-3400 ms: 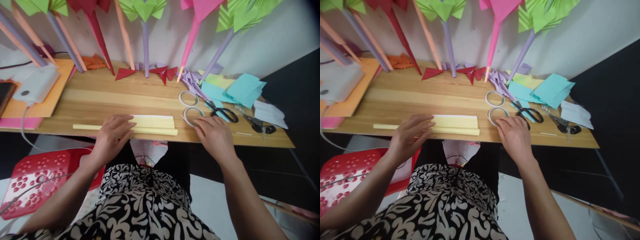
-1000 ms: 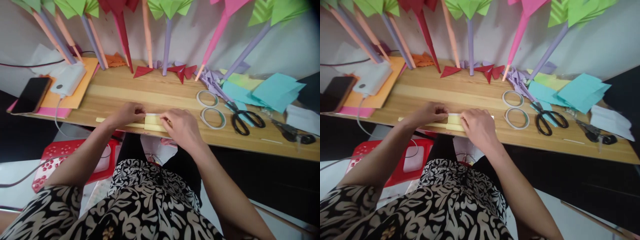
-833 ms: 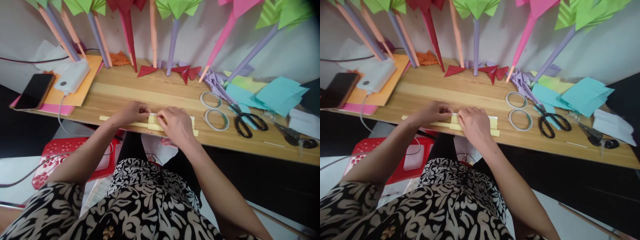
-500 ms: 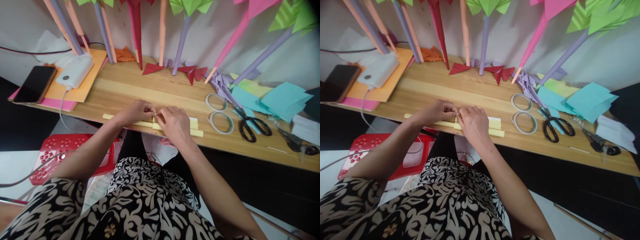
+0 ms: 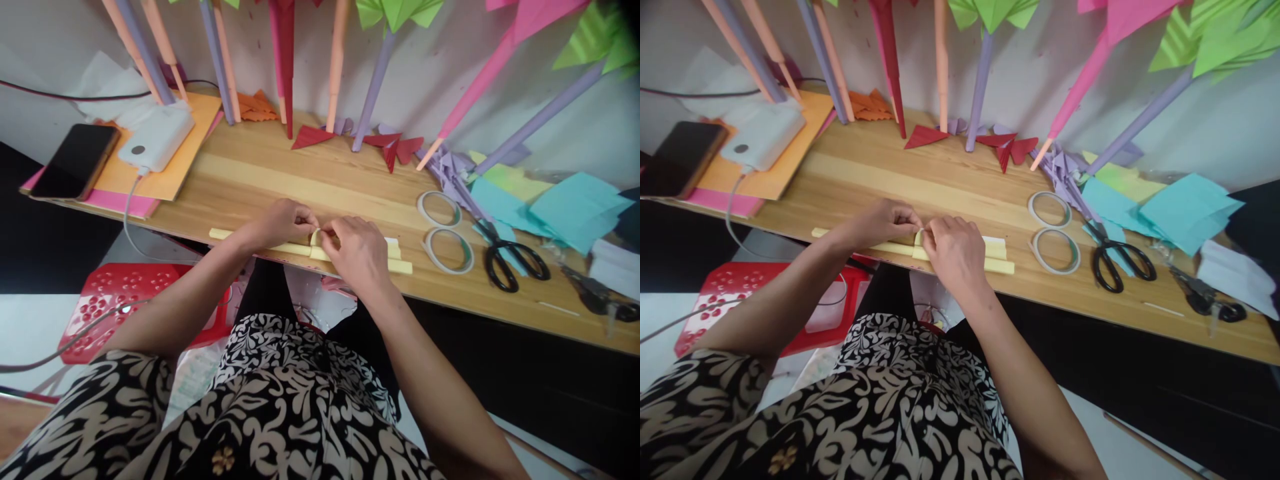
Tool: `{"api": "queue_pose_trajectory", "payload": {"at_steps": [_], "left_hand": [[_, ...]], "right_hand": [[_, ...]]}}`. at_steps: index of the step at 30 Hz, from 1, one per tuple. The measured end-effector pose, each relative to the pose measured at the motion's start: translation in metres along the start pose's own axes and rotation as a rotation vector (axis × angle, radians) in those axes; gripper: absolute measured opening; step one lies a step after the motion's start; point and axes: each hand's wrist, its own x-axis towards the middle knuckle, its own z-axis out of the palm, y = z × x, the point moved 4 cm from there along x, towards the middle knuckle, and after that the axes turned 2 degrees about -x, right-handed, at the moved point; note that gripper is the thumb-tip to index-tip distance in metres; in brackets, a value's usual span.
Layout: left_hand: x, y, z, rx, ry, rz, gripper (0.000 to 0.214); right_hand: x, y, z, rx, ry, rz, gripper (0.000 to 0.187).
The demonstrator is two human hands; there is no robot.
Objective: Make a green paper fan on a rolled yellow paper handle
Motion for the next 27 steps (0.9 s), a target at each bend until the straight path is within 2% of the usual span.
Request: {"api": "queue_pose_trajectory", "payload": {"at_steps": [17, 27], "left_hand": [[-0.0009, -0.0005, 0.0008, -0.039, 0.001, 0.012, 0.02], [-0.0008, 0.0037, 0.0044, 0.116, 0.038, 0.072, 0.016]], "right_hand": [[0.0004, -0.0008, 0.0038, 0.005, -0.038, 0.022, 0.019], [-0.0014, -0.0007, 0.0066, -0.005, -0.037, 0.037, 0.02]]}}
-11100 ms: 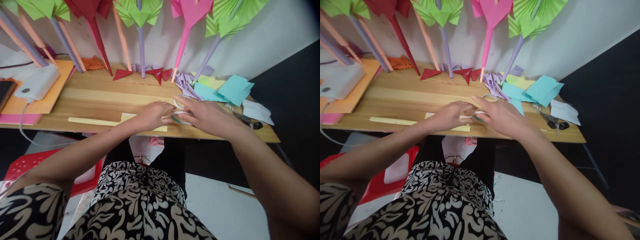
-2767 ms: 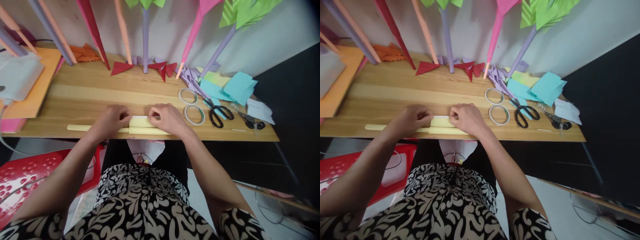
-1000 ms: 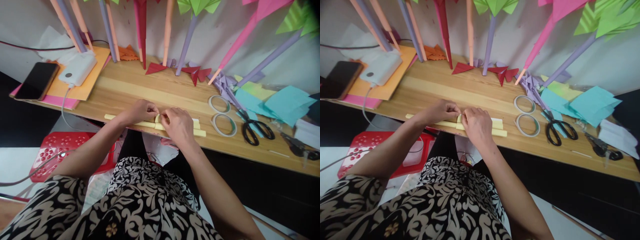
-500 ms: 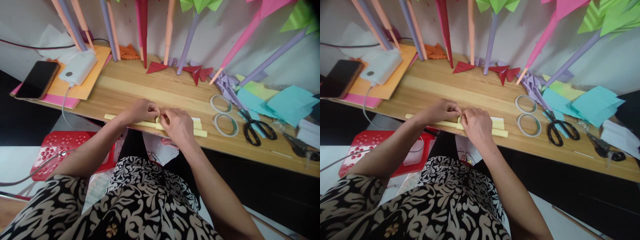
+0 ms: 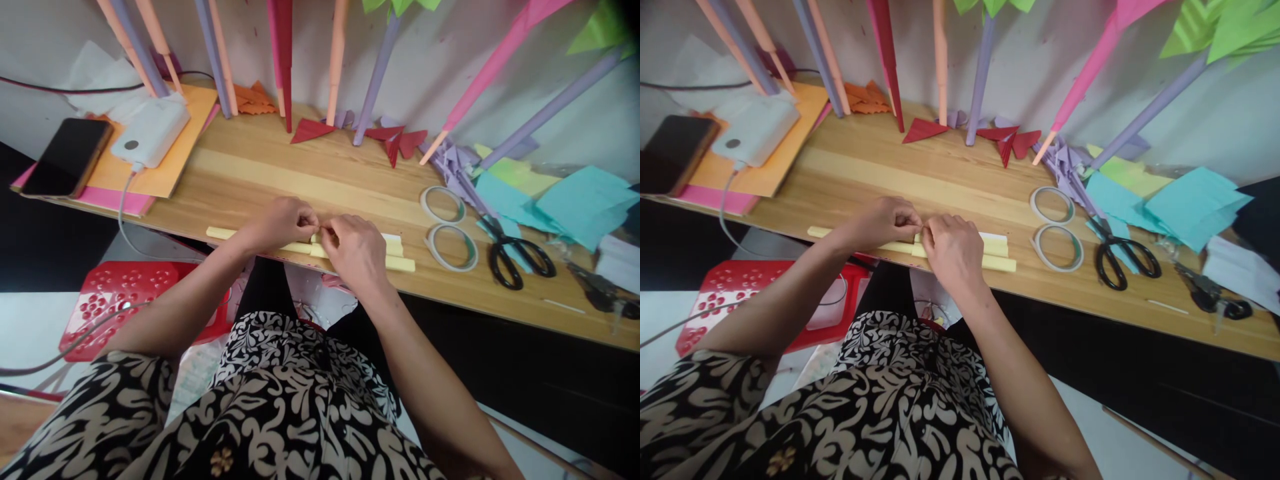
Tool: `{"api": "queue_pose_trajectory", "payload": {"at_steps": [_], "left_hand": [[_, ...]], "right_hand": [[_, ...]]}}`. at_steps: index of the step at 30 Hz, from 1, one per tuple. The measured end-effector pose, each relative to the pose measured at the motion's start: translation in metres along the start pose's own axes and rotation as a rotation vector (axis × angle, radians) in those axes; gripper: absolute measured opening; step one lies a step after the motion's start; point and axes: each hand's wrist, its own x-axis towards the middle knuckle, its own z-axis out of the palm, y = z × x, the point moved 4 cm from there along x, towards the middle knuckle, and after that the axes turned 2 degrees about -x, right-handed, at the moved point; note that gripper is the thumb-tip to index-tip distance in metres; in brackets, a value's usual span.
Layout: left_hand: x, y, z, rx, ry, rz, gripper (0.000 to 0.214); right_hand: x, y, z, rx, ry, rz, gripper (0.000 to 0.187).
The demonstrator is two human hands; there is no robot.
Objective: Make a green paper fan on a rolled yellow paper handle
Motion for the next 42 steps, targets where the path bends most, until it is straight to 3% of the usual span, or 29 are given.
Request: {"api": "queue_pose_trajectory", "payload": {"at_steps": [16, 42], "left_hand": [[-0.0015, -0.0019, 0.0007, -0.095, 0.01, -0.026, 0.014], [0.0004, -0.0062, 0.0015, -0.078, 0.012, 0.025, 0.016]], "right_hand": [[-0.002, 0.0043, -0.004, 0.125, 0.011, 0.023, 0.02], [0.0023, 0.0026, 0.0002, 0.067, 0.003, 0.024, 0.022]]}}
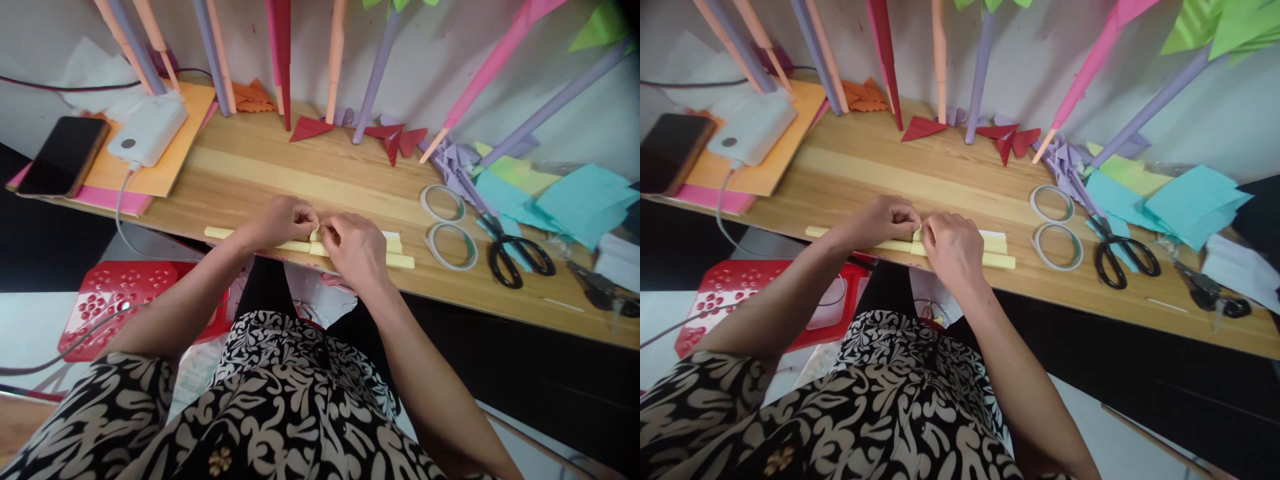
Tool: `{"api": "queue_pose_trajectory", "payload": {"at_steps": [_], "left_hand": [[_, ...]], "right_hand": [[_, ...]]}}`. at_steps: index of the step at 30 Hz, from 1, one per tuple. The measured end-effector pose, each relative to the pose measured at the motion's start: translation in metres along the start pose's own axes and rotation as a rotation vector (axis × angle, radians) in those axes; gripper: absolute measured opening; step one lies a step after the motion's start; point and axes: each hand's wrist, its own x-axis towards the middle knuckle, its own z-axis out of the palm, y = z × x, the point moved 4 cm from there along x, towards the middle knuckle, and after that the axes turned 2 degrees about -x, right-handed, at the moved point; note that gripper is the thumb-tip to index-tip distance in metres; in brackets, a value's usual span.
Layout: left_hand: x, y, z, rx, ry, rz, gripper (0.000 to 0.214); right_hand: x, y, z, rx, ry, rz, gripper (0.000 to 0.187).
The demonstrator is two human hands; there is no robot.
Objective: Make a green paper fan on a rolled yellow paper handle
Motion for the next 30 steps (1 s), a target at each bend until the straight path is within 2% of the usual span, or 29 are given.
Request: {"api": "queue_pose_trajectory", "payload": {"at_steps": [17, 21, 25, 30], "left_hand": [[-0.001, 0.001, -0.001, -0.028, 0.016, -0.027, 0.013], [-0.001, 0.002, -0.001, -0.044, 0.02, -0.019, 0.014], [-0.001, 0.002, -0.001, -0.063, 0.022, -0.023, 0.014], [-0.001, 0.003, -0.001, -0.071, 0.025, -0.048, 0.013]], "right_hand": [[-0.002, 0.01, -0.004, 0.102, 0.029, 0.078, 0.018], [0.0, 0.016, -0.01, 0.142, 0.039, -0.005, 0.024], [0.005, 0.012, -0.009, 0.144, -0.031, -0.1, 0.023], [0.012, 0.008, -0.005, 0.114, -0.074, -0.089, 0.017]]}}
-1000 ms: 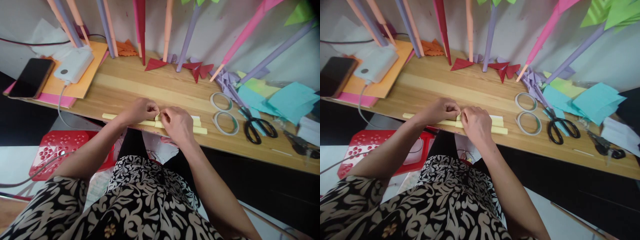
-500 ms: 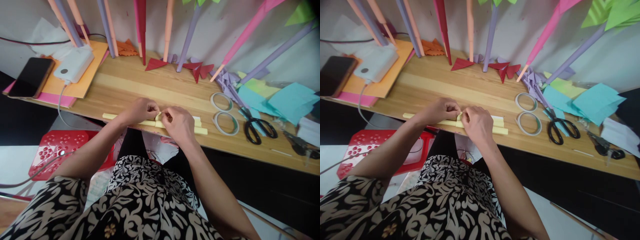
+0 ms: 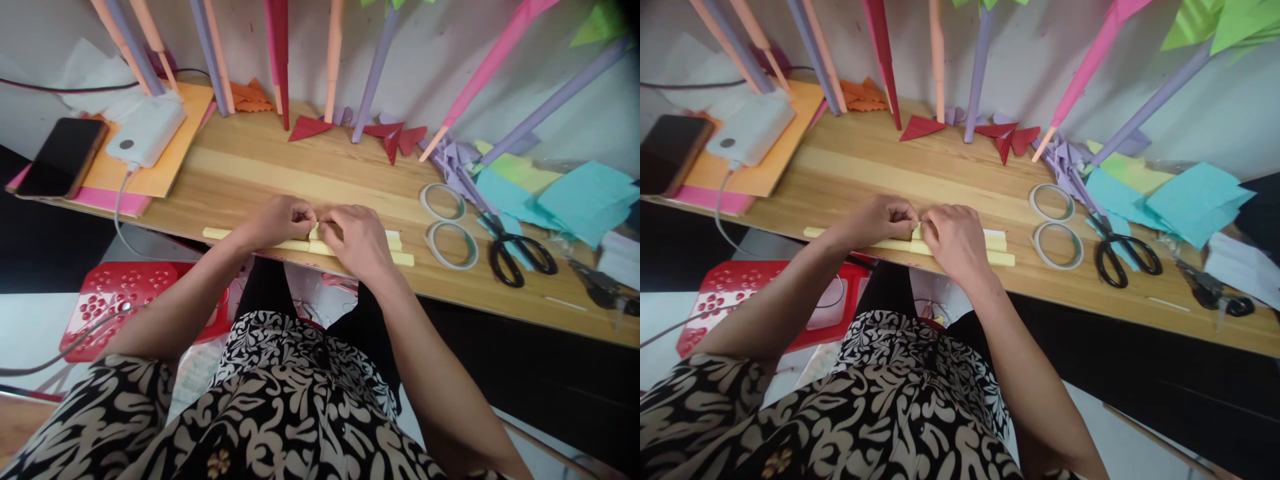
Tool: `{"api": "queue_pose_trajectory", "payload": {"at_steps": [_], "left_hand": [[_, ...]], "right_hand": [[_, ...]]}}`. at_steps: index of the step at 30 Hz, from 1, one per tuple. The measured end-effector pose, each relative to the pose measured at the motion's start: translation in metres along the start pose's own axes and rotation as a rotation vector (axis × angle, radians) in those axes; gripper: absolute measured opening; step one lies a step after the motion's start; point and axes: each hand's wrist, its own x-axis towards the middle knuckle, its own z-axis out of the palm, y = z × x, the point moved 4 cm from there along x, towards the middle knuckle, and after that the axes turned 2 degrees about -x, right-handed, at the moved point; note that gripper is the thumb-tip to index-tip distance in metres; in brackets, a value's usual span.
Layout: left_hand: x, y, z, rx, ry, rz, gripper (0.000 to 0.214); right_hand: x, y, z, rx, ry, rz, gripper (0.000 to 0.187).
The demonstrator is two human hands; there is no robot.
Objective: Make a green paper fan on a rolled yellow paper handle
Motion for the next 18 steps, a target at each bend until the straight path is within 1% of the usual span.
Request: {"api": "queue_pose_trajectory", "payload": {"at_steps": [8, 18], "left_hand": [[-0.0002, 0.0005, -0.0009, 0.001, -0.012, -0.009, 0.013], [-0.0007, 0.0029, -0.0012, 0.028, -0.019, -0.001, 0.013]], "right_hand": [[0.0018, 0.0013, -0.0002, 0.001, -0.008, 0.003, 0.006], [0.0021, 0.0035, 0.0035, 0.062, -0.035, 0.013, 0.01]]}}
